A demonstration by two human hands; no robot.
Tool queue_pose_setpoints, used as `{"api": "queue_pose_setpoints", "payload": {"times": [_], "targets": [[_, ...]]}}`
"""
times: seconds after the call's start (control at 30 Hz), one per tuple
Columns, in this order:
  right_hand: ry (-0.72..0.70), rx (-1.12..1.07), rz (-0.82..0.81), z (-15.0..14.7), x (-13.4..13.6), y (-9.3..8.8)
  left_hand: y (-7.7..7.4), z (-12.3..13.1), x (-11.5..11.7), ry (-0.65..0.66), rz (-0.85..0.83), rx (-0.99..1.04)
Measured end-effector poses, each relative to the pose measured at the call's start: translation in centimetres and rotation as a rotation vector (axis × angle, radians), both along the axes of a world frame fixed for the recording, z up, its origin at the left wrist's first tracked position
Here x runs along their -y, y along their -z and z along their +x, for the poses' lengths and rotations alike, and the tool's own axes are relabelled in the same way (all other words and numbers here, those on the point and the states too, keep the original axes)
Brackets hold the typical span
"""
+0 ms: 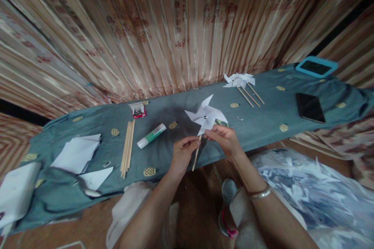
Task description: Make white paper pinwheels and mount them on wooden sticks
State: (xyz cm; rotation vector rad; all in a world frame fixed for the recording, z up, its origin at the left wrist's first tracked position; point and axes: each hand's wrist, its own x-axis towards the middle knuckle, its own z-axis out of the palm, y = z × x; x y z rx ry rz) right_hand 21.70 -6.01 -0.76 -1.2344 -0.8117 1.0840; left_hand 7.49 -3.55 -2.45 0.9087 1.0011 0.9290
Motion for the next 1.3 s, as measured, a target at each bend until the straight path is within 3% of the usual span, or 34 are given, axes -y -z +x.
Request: {"api": "queue_pose_setpoints", "payload": {"times": [0.23,0.4,0.53,0.7,1.3], "targets": [[-0.016,0.028,0.011,-0.2,-0.2,0.0,-0.1,0.0,0.1,0.012,0.003,0.008],[-0.058,0.097,-0.036,1.4,0.1,0.1,-0.1,-0.1,0.0,-0.003,-0.001,-0.007],[0.08,0.065,-0.075,3.4,0.4,0.4,-0.1,-0.3,-0.2,-0.015,-0.006,-0.025],[0.251,-0.007,0.019,4.0,0.3,0.6,0.1,-0.2,-0.1,0.032,-0.026,-0.02],[0.18,0.023,0.025,2.9,0.4,0.6,0.4,-0.1,-0.2,-0.01,-0.019,-0.006]]}}
